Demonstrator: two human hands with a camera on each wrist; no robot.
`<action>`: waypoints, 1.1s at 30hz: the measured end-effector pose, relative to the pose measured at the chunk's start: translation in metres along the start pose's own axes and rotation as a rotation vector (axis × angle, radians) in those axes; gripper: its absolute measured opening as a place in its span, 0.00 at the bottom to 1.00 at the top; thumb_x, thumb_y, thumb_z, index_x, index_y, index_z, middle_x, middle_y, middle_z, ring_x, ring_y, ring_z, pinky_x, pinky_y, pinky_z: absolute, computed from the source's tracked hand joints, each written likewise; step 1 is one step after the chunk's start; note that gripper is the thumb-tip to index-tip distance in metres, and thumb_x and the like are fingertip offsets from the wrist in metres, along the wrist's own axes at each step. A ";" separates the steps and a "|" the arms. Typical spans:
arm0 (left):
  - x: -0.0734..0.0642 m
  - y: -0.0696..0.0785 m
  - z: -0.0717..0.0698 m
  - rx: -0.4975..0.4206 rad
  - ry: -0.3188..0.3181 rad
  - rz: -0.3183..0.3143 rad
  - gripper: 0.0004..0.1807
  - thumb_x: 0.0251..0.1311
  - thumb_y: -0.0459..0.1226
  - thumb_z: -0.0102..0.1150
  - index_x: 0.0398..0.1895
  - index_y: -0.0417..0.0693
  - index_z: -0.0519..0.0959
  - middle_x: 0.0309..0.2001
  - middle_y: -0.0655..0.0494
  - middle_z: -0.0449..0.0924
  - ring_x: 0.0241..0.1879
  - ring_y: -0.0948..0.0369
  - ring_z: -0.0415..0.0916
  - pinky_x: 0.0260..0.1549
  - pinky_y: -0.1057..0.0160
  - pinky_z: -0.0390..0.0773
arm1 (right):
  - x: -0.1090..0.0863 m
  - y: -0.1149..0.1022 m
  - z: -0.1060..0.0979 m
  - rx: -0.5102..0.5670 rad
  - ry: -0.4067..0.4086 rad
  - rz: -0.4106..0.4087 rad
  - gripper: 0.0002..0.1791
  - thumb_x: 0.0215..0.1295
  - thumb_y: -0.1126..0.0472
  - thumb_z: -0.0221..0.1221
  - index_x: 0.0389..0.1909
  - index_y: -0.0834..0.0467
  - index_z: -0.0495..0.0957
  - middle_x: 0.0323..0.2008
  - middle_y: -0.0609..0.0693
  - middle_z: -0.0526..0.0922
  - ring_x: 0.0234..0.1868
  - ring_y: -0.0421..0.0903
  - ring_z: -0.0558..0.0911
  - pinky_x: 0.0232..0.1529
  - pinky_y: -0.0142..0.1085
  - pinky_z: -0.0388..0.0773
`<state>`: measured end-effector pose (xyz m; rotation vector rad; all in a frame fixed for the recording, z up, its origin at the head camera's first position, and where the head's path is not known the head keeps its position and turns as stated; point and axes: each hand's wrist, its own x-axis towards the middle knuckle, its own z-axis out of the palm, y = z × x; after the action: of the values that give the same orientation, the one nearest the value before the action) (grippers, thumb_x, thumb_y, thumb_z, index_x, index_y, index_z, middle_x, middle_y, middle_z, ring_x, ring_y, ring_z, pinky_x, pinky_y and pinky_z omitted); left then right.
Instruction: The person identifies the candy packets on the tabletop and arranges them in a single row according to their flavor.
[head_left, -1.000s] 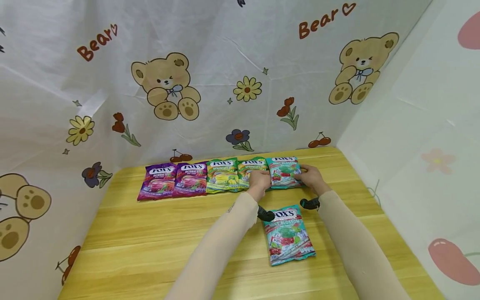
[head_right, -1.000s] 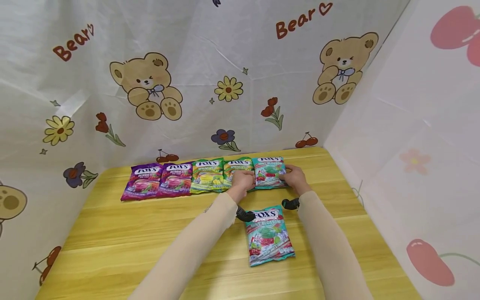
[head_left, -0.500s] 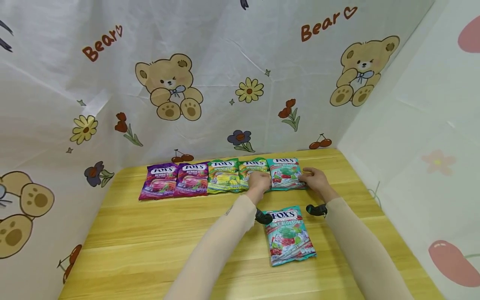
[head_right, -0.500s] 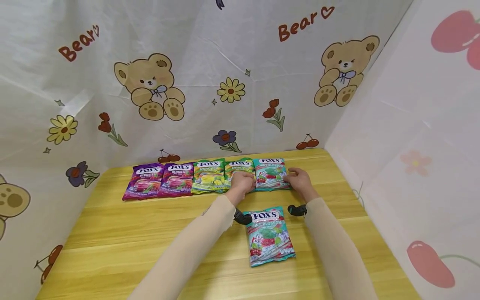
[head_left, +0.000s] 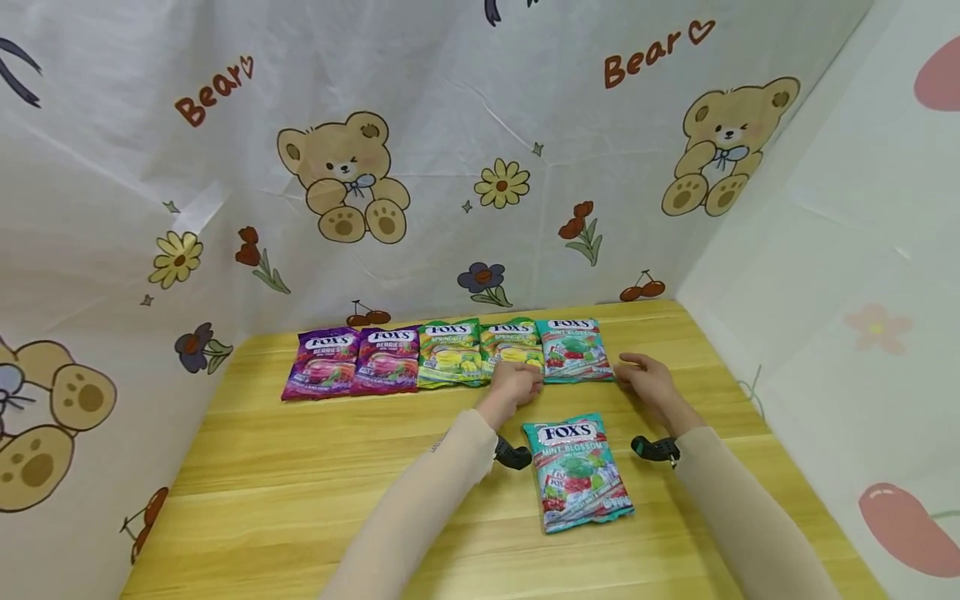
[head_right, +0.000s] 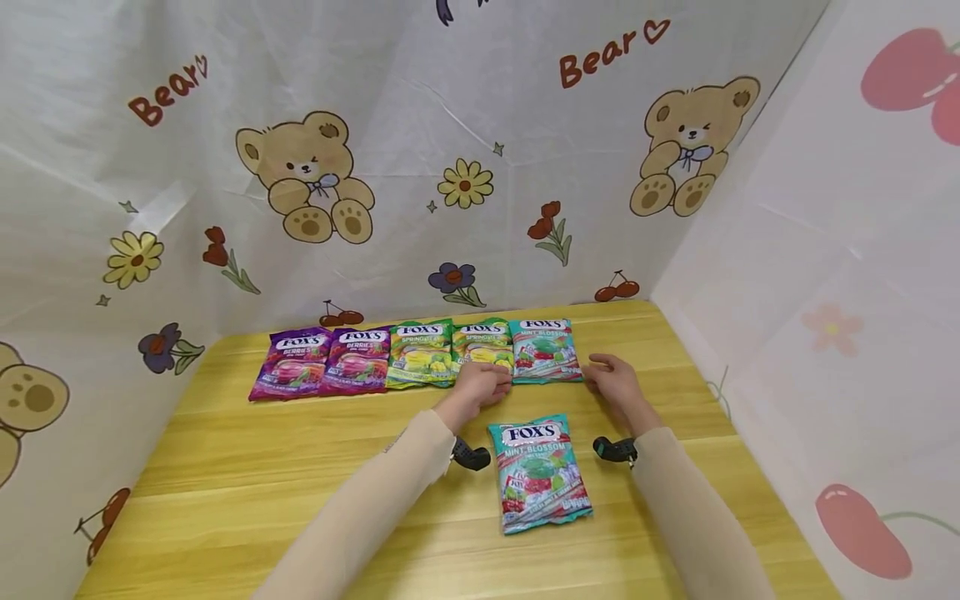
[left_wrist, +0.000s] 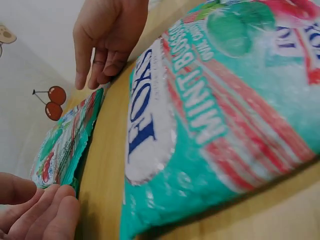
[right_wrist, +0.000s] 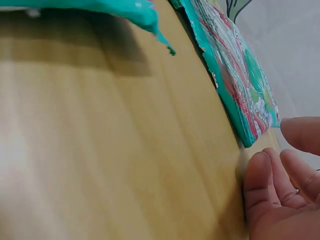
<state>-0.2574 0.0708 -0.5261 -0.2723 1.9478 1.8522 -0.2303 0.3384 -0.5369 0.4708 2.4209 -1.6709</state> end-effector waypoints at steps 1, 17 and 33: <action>-0.002 -0.002 -0.002 -0.005 -0.017 -0.001 0.15 0.71 0.30 0.59 0.58 0.37 0.84 0.52 0.44 0.87 0.52 0.51 0.86 0.53 0.55 0.86 | -0.003 0.001 -0.001 0.003 -0.006 0.005 0.33 0.80 0.51 0.53 0.78 0.63 0.60 0.66 0.65 0.75 0.49 0.44 0.82 0.47 0.25 0.79; -0.023 -0.029 -0.051 0.026 -0.135 -0.040 0.18 0.72 0.33 0.59 0.61 0.36 0.81 0.52 0.45 0.87 0.49 0.54 0.87 0.50 0.60 0.87 | -0.055 0.016 -0.007 0.055 -0.244 -0.016 0.32 0.81 0.54 0.52 0.74 0.71 0.61 0.63 0.68 0.75 0.52 0.43 0.82 0.51 0.32 0.84; -0.070 -0.054 -0.071 -0.032 -0.213 -0.122 0.17 0.74 0.33 0.56 0.59 0.32 0.81 0.50 0.43 0.88 0.45 0.58 0.88 0.49 0.59 0.88 | -0.092 0.021 -0.005 0.181 -0.490 0.082 0.34 0.79 0.57 0.55 0.74 0.75 0.57 0.53 0.52 0.83 0.51 0.46 0.83 0.55 0.43 0.86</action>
<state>-0.1848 -0.0148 -0.5429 -0.1905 1.7209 1.7583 -0.1366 0.3351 -0.5250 0.1526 1.8897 -1.7317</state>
